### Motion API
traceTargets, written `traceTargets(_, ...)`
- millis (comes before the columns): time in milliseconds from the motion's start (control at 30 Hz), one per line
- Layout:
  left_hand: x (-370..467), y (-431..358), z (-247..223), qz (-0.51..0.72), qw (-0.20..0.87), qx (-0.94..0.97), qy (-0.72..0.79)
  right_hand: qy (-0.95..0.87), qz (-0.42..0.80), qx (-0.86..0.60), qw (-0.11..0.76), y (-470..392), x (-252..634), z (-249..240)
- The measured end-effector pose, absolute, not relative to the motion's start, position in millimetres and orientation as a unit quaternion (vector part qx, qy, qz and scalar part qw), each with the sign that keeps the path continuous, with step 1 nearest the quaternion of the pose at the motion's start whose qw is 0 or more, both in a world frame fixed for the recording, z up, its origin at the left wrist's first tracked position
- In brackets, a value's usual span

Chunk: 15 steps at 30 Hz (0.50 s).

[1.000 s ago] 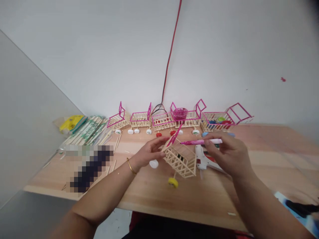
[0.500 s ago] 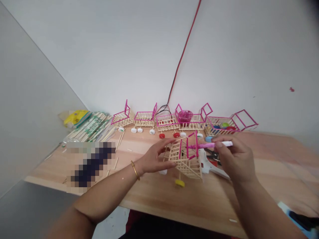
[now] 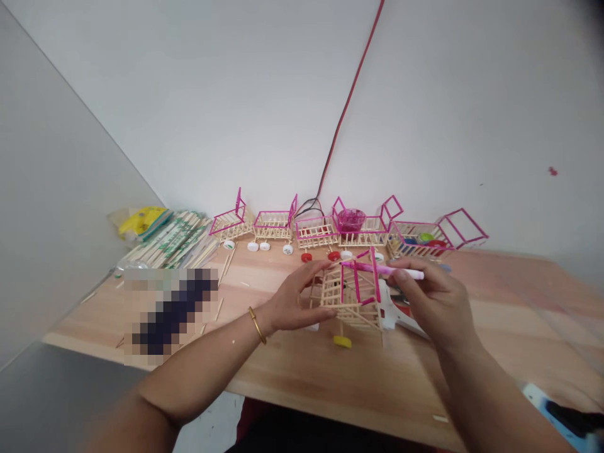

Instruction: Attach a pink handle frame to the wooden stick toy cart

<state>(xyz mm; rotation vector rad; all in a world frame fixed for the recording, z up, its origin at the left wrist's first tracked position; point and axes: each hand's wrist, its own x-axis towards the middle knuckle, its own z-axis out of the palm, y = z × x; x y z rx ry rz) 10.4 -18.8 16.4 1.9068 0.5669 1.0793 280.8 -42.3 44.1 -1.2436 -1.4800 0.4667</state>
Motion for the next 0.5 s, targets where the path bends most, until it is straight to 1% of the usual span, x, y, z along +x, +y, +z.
traceTargets(133,9.4,-17.6,14.6,0.426,0.419,0.763,0.248,-0.631,0.200,-0.502,0.558,-45.9,281.4,45.8)
traceTargets(233,9.2,-17.2,14.6,0.426,0.429,0.755,0.254,-0.634,0.239,-0.479,0.558,-47.8,281.8,47.9)
traceTargets(367,9.4,-16.4,14.2,0.428,0.446,0.744,0.254,-0.661,0.278,-0.448,0.534,-46.1,284.9,47.7)
traceTargets(500,9.5,-14.0,11.0,0.437,0.467,0.730,0.241,-0.625,0.330,-0.463,0.534,-44.0,285.2,45.6)
